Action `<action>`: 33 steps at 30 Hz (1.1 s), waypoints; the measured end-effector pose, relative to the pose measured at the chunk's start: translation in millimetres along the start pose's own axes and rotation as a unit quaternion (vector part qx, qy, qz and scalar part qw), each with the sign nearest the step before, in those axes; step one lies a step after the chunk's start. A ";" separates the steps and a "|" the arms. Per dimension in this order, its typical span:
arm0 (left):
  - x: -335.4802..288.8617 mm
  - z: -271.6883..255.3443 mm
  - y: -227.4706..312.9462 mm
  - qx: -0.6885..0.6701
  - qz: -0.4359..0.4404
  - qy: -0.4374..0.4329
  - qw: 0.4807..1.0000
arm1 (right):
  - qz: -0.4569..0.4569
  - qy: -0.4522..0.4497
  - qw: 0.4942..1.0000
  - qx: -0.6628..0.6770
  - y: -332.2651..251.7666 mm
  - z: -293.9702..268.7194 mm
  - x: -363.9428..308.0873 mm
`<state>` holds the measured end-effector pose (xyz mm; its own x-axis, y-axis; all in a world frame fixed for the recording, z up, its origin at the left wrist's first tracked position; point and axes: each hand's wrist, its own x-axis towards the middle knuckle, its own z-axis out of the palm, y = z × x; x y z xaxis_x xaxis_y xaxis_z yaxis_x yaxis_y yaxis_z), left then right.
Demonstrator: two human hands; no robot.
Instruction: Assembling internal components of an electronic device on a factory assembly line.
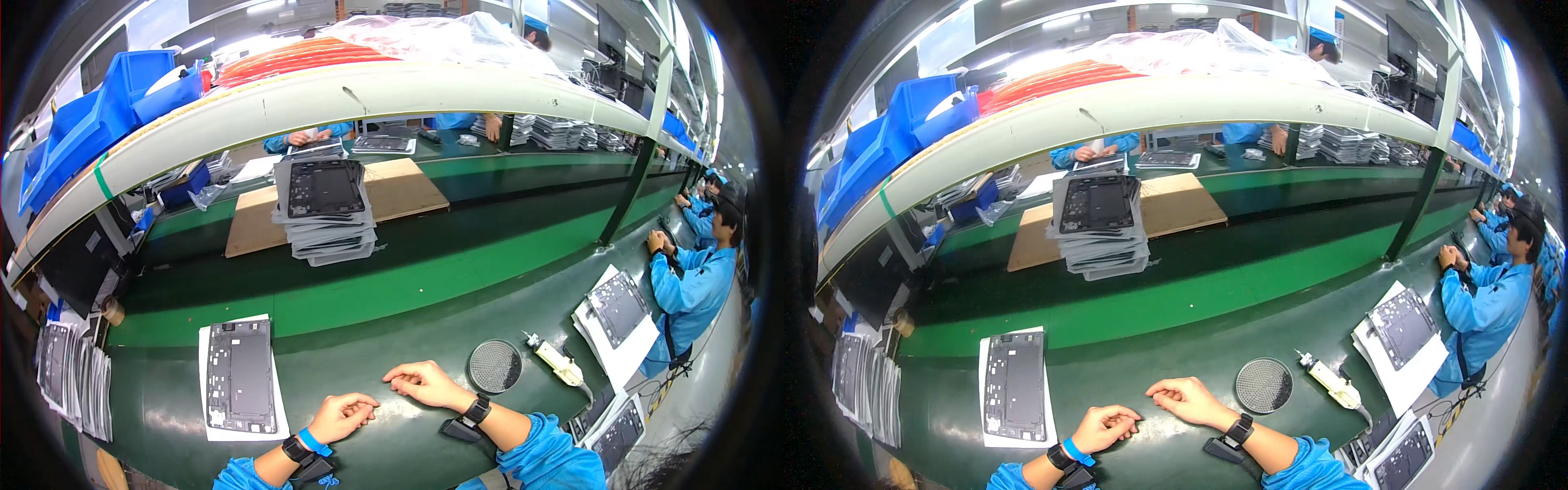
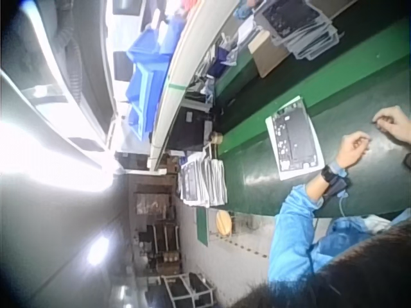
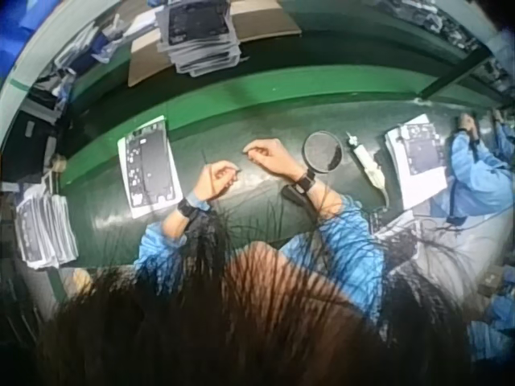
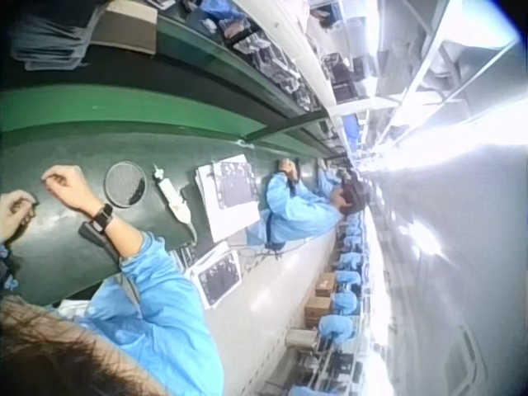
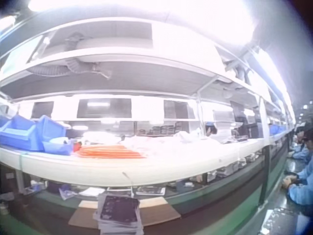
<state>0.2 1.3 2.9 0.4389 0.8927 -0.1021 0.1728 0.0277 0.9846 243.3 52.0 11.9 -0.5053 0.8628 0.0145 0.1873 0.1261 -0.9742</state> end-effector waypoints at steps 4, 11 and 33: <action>0.7 1.4 -1.5 -0.012 0.001 0.000 1.000 | 0.000 0.005 1.000 -0.006 -1.4 -0.4 -2.1; 0.6 -1.0 -0.5 -0.007 0.002 0.005 1.000 | -0.006 0.003 1.000 -0.010 -0.3 0.4 1.0; 0.0 0.1 -3.1 -0.006 0.001 0.004 1.000 | 0.007 0.000 1.000 -0.018 -5.6 -0.8 0.0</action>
<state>-0.3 1.2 -0.2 0.4317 0.8966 -0.0986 0.1605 0.0312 0.9865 242.9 51.7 17.5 -0.5024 0.8647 0.0002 0.2252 0.1311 -0.9655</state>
